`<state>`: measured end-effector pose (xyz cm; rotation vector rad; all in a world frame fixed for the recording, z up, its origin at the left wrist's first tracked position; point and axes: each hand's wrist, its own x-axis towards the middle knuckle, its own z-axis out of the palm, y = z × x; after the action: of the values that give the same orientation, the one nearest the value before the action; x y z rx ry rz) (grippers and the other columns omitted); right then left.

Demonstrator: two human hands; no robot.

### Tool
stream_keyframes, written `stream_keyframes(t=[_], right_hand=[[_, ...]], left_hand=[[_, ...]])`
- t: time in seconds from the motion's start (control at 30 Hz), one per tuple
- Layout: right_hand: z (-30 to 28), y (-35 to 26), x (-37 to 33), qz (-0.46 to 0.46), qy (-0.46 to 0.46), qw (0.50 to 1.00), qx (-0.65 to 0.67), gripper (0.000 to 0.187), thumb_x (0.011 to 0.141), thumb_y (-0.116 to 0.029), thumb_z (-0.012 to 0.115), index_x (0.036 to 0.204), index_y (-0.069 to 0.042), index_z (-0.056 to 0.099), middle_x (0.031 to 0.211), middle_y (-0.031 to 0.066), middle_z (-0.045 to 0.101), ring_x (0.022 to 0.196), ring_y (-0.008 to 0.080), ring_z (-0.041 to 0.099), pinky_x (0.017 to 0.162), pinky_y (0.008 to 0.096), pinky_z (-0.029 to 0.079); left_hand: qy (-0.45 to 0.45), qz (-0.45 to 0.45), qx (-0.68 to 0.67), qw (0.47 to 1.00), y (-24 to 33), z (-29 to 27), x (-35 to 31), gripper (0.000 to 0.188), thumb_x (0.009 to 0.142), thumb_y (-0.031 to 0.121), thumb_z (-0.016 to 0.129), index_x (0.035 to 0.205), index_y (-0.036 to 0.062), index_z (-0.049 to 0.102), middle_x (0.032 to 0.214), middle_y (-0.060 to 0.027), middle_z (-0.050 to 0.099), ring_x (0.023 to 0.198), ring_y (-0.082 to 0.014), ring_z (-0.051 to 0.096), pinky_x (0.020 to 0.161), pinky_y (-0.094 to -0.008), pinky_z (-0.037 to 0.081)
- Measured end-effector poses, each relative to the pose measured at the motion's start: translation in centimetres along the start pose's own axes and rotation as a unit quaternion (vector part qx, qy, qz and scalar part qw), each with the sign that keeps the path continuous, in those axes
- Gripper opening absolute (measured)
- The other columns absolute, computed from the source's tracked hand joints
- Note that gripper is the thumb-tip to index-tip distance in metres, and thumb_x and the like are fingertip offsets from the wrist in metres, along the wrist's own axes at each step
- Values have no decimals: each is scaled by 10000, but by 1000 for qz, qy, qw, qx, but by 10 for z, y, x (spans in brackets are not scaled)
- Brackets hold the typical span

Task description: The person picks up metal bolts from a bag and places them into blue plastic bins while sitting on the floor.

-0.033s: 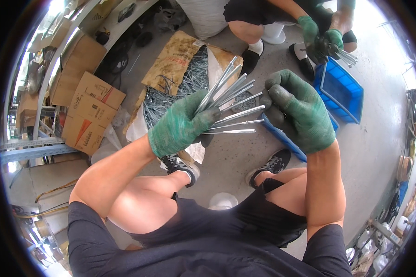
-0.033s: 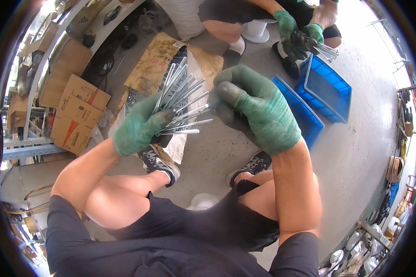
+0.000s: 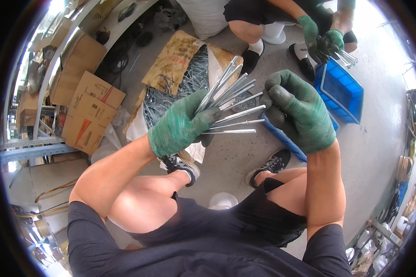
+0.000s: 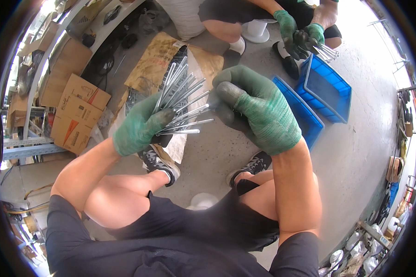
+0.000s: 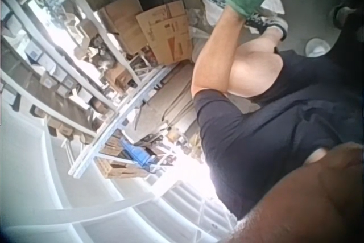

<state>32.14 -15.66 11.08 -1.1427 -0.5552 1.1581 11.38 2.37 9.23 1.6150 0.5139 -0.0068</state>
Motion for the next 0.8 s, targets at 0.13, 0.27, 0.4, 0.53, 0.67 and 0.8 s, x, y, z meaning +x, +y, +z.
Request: stream_keyframes(t=[0.13,0.27,0.4,0.53,0.67,0.8], right_hand=[[4,2,0,1,-3,1000,26,282,986,-221,681,1147,8,645,829,5,607,610,42,499,521,186,369],[7,2,-1,11,-2,1000,23,299,980,-236,692,1153,5,656,804,-6,596,601,43,491,512,185,361],[7,2,-2,20,-9,1000,-13,330,961,-296,718,1121,-15,651,765,-20,567,582,43,472,498,191,348],[7,-4,0,54,-30,997,-46,365,923,-376,752,1028,-54,616,732,-29,531,567,41,442,487,194,327],[4,-6,1,44,-46,994,-94,392,889,-407,779,980,-74,594,719,-40,511,571,38,429,496,199,321],[-1,-1,2,-2,-24,986,-166,403,858,-418,806,942,-75,611,725,-46,520,598,28,442,524,199,338]], left_hand=[[2,-19,-3,1000,6,1,-3,323,985,358,647,1026,43,590,758,13,558,633,-69,510,548,-255,434],[0,-14,12,1000,5,0,-2,299,983,331,652,1012,39,595,742,18,565,628,-69,512,547,-260,438],[5,20,49,999,0,0,-1,271,981,303,655,1022,40,604,749,23,570,641,-67,515,555,-259,438],[-8,36,49,998,-6,-1,-1,271,984,302,652,1043,42,606,768,20,578,662,-64,518,568,-258,439],[-28,49,20,998,-8,-2,-3,303,1003,337,632,1060,40,602,793,12,589,679,-62,528,578,-257,446],[-46,38,10,998,-6,-1,-6,341,1020,374,611,1071,36,608,808,7,597,702,-61,555,587,-254,460]])
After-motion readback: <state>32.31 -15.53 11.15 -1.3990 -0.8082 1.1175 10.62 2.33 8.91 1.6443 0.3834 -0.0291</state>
